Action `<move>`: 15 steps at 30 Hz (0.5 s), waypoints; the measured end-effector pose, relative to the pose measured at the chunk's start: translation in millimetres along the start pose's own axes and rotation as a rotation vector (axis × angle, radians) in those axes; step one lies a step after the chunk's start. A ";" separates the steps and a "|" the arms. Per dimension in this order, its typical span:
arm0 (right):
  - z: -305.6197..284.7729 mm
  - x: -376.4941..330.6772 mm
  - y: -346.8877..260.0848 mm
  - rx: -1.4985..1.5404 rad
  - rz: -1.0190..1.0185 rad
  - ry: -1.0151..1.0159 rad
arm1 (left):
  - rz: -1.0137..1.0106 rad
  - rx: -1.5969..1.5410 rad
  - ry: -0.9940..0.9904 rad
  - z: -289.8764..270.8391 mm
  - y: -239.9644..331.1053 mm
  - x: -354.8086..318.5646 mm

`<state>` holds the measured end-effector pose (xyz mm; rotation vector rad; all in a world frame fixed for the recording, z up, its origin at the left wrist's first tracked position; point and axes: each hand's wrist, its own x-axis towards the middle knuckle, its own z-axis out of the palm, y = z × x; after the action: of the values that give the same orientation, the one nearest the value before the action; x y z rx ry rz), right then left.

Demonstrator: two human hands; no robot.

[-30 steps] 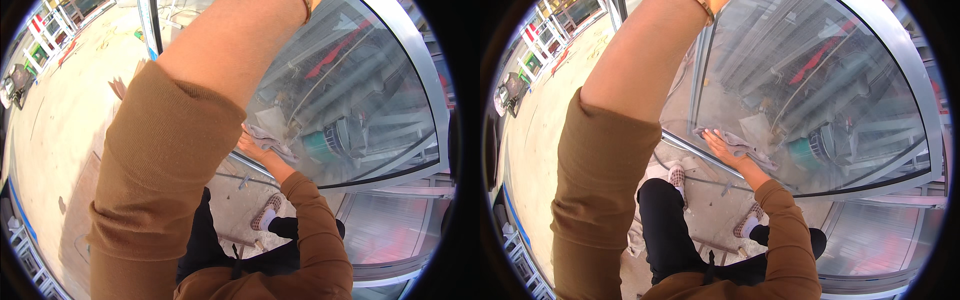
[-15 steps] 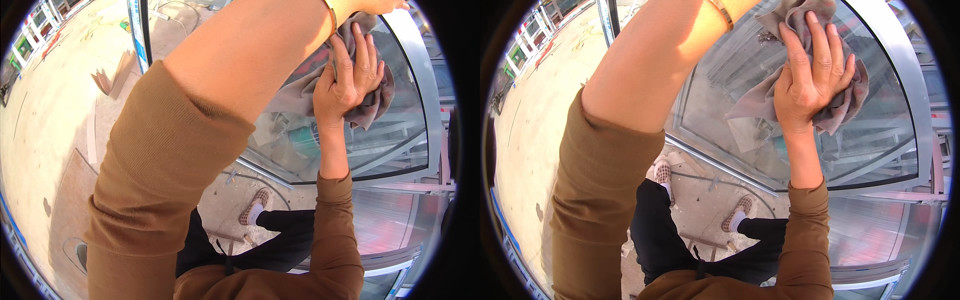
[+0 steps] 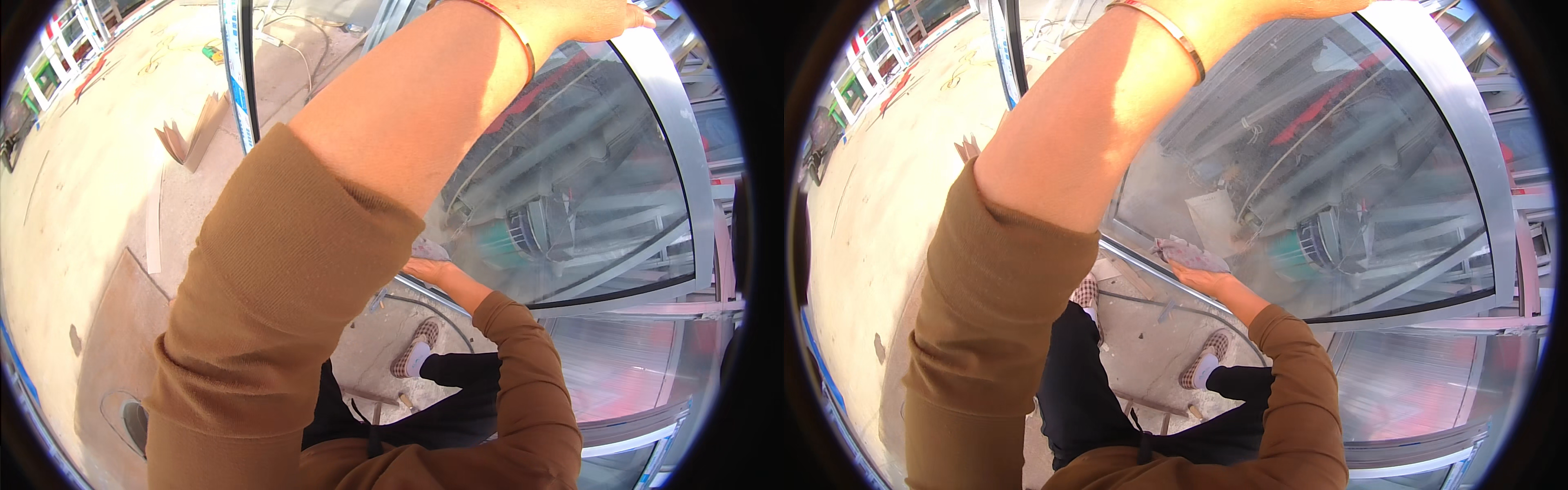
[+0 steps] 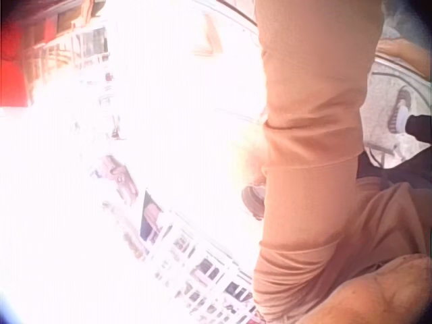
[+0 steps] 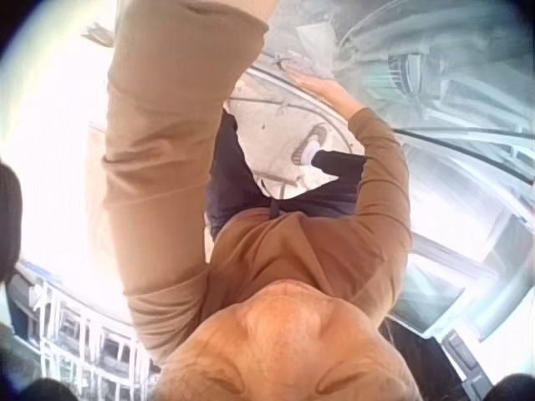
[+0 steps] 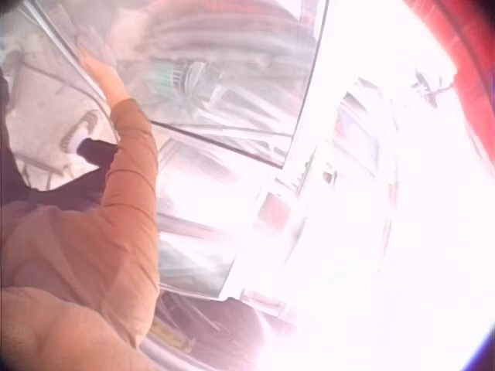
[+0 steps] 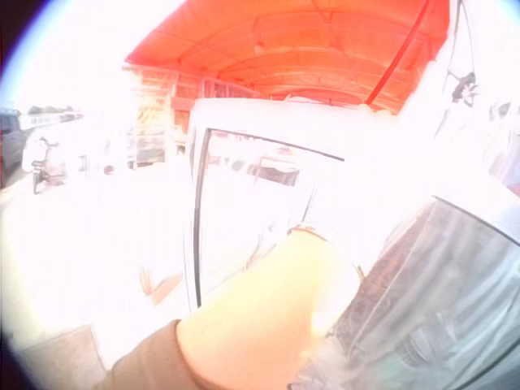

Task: The person cleans the glass and aluminum frames of window units using a cloth and a steel wool pad. They wipe the glass surfaces and frame edges, then stack the cleaned units against a rack.

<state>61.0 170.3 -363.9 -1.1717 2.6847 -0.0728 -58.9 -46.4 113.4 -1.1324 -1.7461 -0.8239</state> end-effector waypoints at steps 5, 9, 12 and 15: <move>-156.9 -68.0 -13.8 -0.425 0.113 0.010 | -0.031 0.013 -0.011 6.9 -3.0 -2.2; -325.0 -139.4 -28.7 -0.947 0.472 1.007 | -0.051 0.027 -0.035 8.7 -5.3 0.6; -356.9 -151.1 -44.1 -1.000 0.514 1.187 | -0.058 0.030 -0.051 5.4 -6.2 3.8; -338.0 -117.1 -49.7 -0.954 0.526 1.227 | -0.055 0.039 -0.062 -2.0 -7.0 9.1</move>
<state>102.6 208.6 -7.2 -0.4852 4.2671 0.9699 -66.6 -47.5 122.1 -1.0986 -1.8439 -0.7923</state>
